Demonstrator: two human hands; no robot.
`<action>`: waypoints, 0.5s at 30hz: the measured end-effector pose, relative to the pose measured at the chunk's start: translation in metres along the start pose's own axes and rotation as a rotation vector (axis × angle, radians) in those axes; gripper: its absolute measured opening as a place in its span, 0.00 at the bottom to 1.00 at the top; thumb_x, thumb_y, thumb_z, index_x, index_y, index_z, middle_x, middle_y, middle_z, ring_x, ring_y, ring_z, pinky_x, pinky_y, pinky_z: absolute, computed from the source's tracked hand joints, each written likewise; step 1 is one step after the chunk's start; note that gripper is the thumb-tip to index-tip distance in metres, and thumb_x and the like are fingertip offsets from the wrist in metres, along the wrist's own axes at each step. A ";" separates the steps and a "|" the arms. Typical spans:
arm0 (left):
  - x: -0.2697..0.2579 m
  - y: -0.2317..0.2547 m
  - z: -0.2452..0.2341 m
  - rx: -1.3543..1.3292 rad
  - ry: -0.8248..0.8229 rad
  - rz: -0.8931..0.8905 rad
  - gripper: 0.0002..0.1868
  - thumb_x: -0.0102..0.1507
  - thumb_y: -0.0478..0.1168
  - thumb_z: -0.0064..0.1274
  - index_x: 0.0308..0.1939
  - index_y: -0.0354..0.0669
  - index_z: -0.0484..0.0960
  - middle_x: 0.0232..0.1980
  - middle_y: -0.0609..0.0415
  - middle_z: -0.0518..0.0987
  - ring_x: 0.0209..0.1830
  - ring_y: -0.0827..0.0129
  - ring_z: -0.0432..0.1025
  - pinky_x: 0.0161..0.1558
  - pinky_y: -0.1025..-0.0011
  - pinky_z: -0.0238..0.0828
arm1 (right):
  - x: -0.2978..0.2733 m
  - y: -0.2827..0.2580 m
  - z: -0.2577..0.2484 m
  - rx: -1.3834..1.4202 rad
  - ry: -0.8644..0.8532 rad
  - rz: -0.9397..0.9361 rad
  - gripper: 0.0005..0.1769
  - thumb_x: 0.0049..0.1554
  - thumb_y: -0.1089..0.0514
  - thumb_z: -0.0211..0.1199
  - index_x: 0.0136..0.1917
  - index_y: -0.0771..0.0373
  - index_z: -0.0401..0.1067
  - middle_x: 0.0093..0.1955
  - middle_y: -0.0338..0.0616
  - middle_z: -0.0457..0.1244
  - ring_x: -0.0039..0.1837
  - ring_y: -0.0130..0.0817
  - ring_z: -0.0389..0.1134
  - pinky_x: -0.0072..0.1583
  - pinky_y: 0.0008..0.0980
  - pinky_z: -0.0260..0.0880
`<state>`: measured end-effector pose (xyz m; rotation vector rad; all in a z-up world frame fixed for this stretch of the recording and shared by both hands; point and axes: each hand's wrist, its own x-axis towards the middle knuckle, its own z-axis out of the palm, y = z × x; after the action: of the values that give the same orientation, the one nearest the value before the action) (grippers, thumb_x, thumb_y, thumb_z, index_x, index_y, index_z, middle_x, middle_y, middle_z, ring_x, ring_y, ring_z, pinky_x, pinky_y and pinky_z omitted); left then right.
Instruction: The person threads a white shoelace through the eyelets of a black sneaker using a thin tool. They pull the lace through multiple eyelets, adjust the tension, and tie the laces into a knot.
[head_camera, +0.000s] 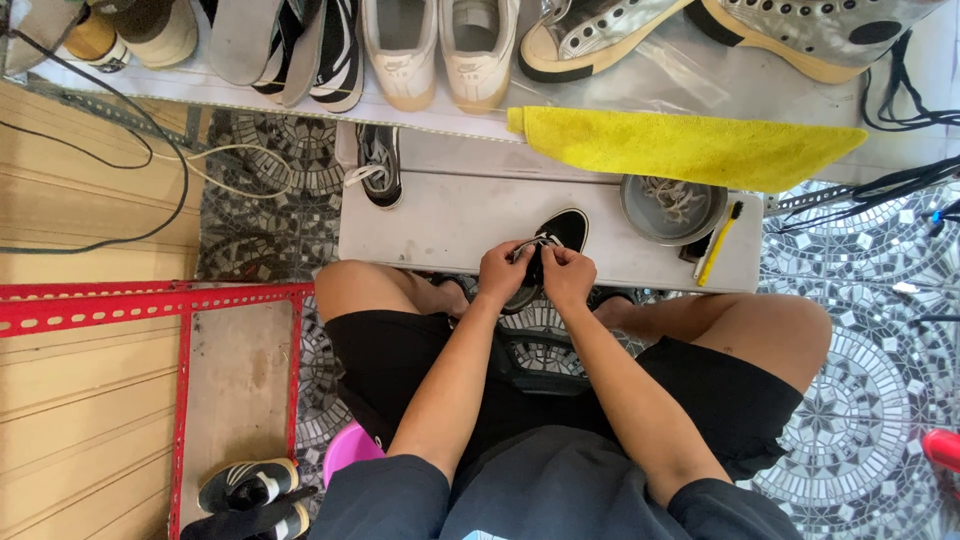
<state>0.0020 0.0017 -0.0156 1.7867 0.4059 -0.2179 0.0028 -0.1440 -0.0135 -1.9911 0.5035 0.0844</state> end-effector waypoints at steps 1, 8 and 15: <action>0.001 0.000 0.001 -0.004 0.019 0.003 0.18 0.75 0.53 0.63 0.61 0.46 0.93 0.56 0.41 0.90 0.58 0.46 0.83 0.60 0.52 0.82 | 0.007 0.015 0.006 -0.002 -0.002 0.001 0.11 0.65 0.54 0.75 0.53 0.63 0.88 0.40 0.52 0.75 0.48 0.45 0.78 0.47 0.45 0.76; -0.009 0.012 0.000 0.080 0.067 0.071 0.18 0.75 0.52 0.63 0.58 0.45 0.93 0.55 0.41 0.90 0.58 0.43 0.83 0.59 0.50 0.83 | -0.002 -0.011 -0.002 0.005 -0.053 -0.021 0.11 0.66 0.55 0.73 0.54 0.64 0.89 0.40 0.53 0.75 0.47 0.45 0.78 0.47 0.45 0.77; -0.024 0.013 0.006 0.171 0.236 0.292 0.14 0.70 0.41 0.69 0.60 0.62 0.94 0.57 0.53 0.92 0.58 0.48 0.84 0.60 0.50 0.84 | -0.004 -0.007 0.003 0.068 -0.029 -0.020 0.11 0.67 0.55 0.73 0.54 0.64 0.88 0.40 0.53 0.75 0.47 0.42 0.78 0.47 0.45 0.76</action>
<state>-0.0146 -0.0107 0.0037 2.0233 0.2933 0.1704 0.0019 -0.1376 -0.0076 -1.9253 0.4619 0.0829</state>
